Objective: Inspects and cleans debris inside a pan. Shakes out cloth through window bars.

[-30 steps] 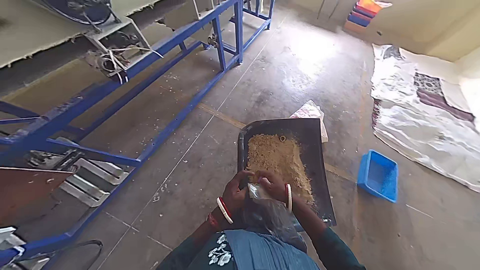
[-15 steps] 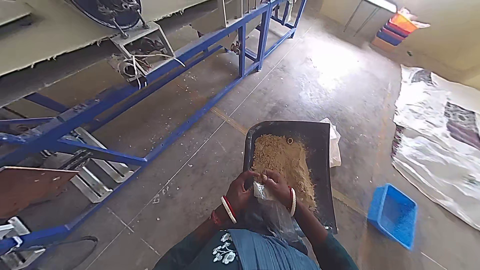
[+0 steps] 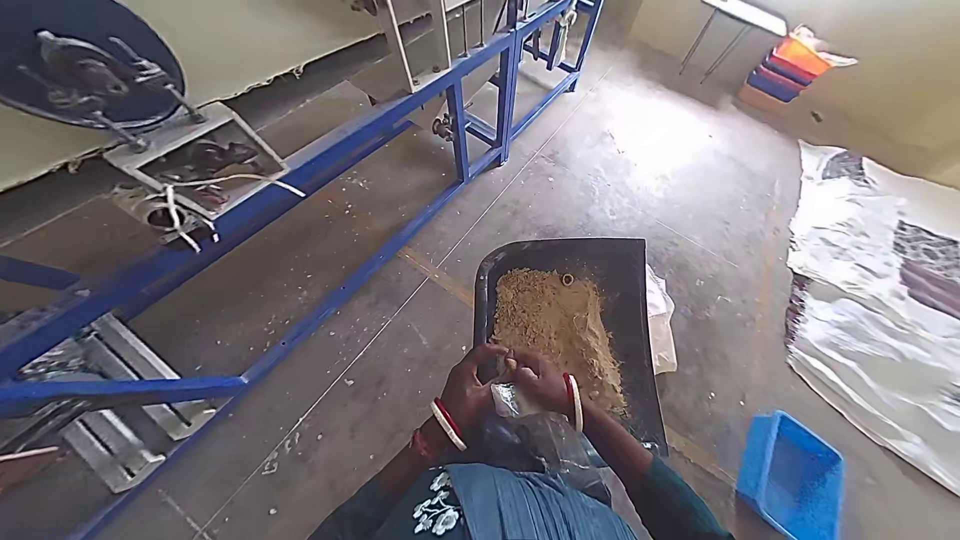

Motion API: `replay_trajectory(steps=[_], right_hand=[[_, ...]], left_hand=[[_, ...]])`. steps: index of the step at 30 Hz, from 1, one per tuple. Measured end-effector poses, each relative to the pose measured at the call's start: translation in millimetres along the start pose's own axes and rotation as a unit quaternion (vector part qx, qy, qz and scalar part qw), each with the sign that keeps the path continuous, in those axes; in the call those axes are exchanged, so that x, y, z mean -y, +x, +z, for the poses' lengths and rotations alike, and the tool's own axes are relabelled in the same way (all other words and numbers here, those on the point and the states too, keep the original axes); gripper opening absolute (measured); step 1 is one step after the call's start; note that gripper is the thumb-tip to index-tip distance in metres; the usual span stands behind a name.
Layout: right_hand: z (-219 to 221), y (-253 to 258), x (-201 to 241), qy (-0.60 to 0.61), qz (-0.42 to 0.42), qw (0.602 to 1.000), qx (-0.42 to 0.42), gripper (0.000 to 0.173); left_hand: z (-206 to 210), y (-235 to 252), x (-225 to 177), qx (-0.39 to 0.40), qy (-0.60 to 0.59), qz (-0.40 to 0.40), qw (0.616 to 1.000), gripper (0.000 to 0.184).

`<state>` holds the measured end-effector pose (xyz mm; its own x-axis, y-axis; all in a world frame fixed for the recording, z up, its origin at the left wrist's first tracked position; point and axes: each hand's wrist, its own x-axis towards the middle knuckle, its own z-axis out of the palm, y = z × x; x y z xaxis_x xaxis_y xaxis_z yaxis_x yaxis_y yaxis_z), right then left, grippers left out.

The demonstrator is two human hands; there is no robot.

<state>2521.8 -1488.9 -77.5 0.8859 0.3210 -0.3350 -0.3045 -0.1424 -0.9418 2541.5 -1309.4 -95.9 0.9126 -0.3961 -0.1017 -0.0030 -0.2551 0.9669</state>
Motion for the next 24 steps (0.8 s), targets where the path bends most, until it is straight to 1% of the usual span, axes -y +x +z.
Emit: replay_trajectory(steps=[3,6,8,11,14,18,21,24], right_hand=[[-34,17,6,-0.012,0.005,1.000,0.015,0.023],[-65,30,4,-0.005,-0.023,1.000,0.011,0.028],[-84,39,5,-0.009,-0.019,1.000,0.017,0.030],[-109,58,7,-0.078,-0.011,0.996,0.027,0.030],[-138,80,18,-0.149,0.004,0.989,0.012,0.034],[-178,117,41,-0.204,0.045,0.978,-0.001,0.042],[-208,152,58,-0.208,0.052,0.976,-0.039,0.046],[-239,195,79,-0.214,0.072,0.974,-0.033,0.050]], left_hand=[[12,34,-6,0.004,0.002,-0.002,1.000,0.043],[26,67,-11,-0.001,0.011,-0.027,1.000,0.042],[32,89,-9,0.006,0.027,-0.042,0.999,0.041],[35,122,-10,0.026,0.041,-0.067,0.997,0.041],[39,166,-14,0.031,0.036,-0.066,0.997,0.045],[40,233,-17,0.046,0.042,-0.056,0.997,0.051],[35,288,-25,0.064,0.058,-0.064,0.994,0.045],[24,341,-35,0.091,0.072,-0.065,0.991,0.035]])
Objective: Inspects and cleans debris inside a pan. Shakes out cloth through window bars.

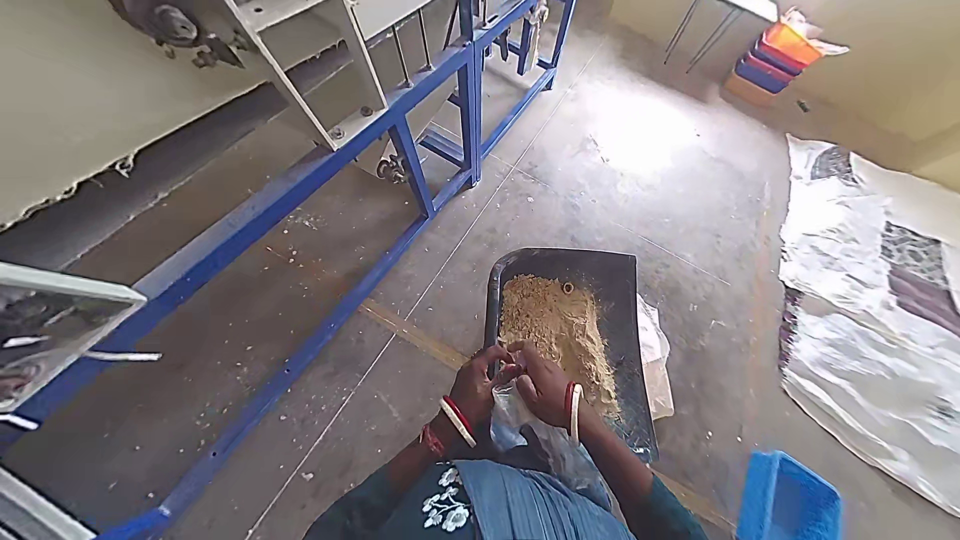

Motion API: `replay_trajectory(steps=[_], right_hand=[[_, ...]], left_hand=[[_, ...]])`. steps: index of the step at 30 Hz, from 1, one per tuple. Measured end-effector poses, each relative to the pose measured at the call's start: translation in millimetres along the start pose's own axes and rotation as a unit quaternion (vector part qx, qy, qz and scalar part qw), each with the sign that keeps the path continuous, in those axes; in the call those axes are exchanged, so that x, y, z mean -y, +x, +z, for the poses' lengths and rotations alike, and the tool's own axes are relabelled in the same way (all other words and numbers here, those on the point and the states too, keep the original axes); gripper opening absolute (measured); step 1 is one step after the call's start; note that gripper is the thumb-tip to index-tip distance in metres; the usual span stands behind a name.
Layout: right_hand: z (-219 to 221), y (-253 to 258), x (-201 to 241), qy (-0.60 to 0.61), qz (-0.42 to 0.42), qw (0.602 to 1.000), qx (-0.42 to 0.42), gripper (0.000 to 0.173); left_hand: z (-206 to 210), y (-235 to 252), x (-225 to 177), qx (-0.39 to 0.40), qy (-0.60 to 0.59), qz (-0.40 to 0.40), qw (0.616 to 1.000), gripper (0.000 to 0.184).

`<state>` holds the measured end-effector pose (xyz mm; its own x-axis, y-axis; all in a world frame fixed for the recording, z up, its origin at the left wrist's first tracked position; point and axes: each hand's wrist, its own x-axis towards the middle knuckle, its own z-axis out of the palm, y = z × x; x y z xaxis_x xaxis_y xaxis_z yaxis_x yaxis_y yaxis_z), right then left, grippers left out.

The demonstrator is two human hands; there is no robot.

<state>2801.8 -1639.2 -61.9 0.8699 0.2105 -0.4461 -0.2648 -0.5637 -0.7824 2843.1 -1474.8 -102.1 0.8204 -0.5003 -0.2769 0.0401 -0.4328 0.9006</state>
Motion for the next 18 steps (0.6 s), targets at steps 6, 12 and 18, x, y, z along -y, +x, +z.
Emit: replay_trajectory(steps=[6,12,18], right_hand=[[-56,63,5,-0.001,-0.016,0.999,0.042,0.052],[-106,107,-5,0.050,-0.028,0.998,0.016,0.054],[-186,155,-28,0.032,-0.029,0.999,0.033,0.051]], left_hand=[[-24,77,-21,0.016,0.005,0.029,0.999,0.040],[-27,149,-35,0.029,0.010,0.040,0.999,0.038],[-10,234,-60,0.017,0.017,0.029,0.999,0.046]])
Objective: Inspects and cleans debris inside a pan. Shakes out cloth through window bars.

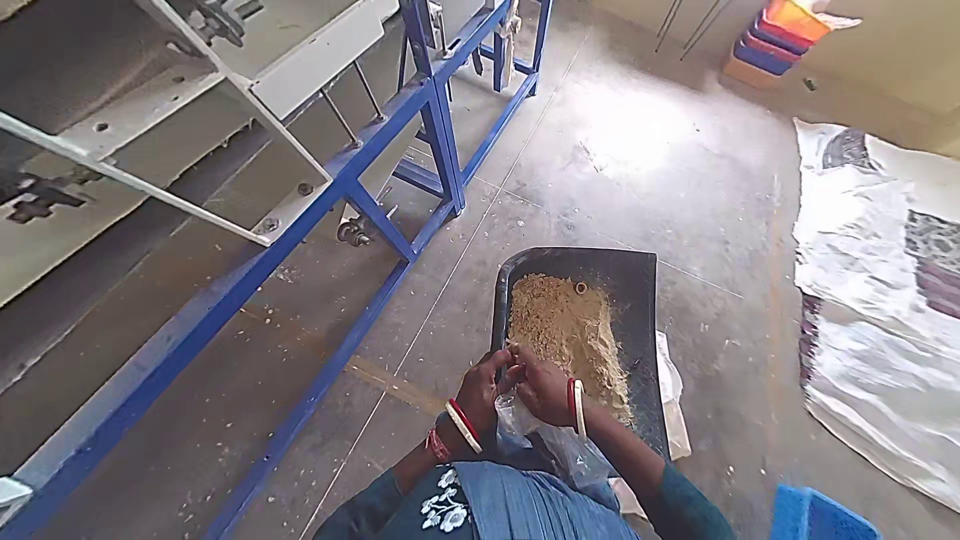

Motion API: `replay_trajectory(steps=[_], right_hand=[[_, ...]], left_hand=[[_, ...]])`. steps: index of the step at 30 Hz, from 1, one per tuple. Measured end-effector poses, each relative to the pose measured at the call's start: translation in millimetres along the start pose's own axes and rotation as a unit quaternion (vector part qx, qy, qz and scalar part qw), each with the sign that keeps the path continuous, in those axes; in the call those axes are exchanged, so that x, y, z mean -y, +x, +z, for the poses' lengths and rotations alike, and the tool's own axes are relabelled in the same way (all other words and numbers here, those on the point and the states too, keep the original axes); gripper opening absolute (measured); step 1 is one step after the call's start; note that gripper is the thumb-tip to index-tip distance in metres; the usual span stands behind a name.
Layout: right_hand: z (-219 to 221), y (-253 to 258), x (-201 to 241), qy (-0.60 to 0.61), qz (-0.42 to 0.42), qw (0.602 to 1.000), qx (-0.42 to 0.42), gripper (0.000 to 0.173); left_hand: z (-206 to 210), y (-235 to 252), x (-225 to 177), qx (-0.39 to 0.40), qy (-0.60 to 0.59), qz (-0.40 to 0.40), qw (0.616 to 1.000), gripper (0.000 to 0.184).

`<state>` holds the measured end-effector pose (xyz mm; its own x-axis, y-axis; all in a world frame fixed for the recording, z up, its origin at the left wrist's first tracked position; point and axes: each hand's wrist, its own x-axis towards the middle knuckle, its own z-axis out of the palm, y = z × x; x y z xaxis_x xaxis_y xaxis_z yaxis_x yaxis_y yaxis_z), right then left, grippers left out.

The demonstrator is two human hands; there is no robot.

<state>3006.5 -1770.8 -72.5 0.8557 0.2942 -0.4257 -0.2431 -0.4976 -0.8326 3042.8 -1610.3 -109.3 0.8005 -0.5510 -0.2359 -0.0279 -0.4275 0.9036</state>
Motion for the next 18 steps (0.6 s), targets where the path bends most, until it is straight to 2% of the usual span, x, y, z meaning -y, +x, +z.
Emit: replay_trajectory(steps=[3,8,12,14,18], right_hand=[[-50,17,-11,0.008,0.008,1.000,0.006,0.049],[-140,35,-38,0.003,-0.026,1.000,0.009,0.052],[-209,48,-48,-0.013,0.011,1.000,-0.002,0.041],[-242,42,-59,0.003,0.006,0.999,-0.050,0.032],[-321,8,-109,0.032,-0.041,0.965,-0.257,0.027]], left_hand=[[15,49,-15,-0.021,0.005,-0.005,1.000,0.046],[44,129,-50,-0.067,-0.001,0.006,0.998,0.041],[62,187,-73,-0.102,0.000,0.051,0.993,0.031],[70,212,-76,-0.112,0.009,0.087,0.990,0.030],[72,270,-88,-0.076,-0.015,0.091,0.993,0.035]])
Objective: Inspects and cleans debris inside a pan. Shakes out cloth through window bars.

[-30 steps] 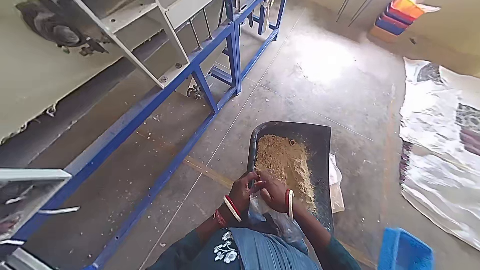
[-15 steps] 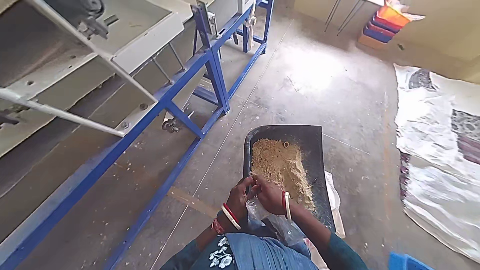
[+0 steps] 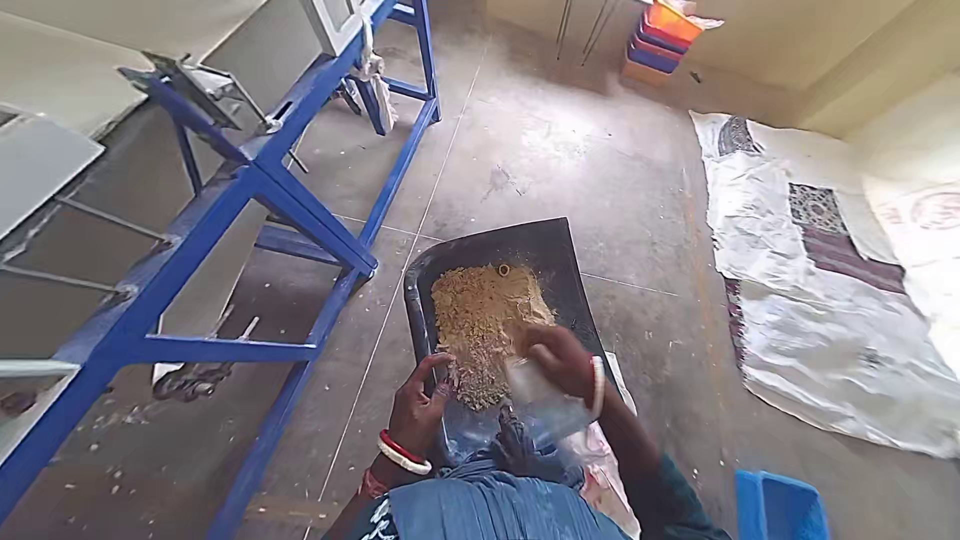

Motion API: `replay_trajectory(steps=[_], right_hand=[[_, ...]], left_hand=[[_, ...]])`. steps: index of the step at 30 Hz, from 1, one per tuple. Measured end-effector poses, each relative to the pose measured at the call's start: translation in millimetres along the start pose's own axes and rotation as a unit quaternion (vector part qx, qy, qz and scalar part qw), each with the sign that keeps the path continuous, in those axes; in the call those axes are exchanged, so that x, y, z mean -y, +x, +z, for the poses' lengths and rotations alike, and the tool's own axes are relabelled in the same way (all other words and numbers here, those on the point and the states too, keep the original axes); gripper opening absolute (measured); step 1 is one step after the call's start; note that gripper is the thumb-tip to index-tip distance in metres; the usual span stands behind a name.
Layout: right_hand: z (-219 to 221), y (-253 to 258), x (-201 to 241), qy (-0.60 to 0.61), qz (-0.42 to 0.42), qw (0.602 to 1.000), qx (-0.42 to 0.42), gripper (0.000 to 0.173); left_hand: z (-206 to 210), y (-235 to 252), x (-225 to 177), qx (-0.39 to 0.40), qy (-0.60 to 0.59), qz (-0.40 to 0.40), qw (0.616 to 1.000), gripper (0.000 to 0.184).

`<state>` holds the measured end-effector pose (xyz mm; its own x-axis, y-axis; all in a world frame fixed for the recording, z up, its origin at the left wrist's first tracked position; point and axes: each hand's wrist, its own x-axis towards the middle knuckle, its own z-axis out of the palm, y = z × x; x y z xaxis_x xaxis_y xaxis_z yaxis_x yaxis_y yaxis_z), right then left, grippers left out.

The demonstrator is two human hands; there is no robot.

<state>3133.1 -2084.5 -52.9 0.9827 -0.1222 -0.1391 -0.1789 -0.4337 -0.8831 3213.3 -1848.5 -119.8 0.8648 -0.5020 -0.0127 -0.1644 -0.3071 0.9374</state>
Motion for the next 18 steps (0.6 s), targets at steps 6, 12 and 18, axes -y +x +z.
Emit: replay_trajectory(steps=[6,12,18], right_hand=[[-108,53,-87,-0.152,0.189,0.969,-0.040,0.026],[-99,151,-93,-0.251,0.383,0.880,0.123,0.057],[-115,239,-85,-0.277,0.442,0.840,0.148,0.042]], left_hand=[[21,106,9,0.050,-0.011,-0.015,0.999,0.055],[18,240,-6,0.104,0.002,0.010,0.995,0.054],[15,342,-15,0.158,0.030,0.008,0.987,0.052]])
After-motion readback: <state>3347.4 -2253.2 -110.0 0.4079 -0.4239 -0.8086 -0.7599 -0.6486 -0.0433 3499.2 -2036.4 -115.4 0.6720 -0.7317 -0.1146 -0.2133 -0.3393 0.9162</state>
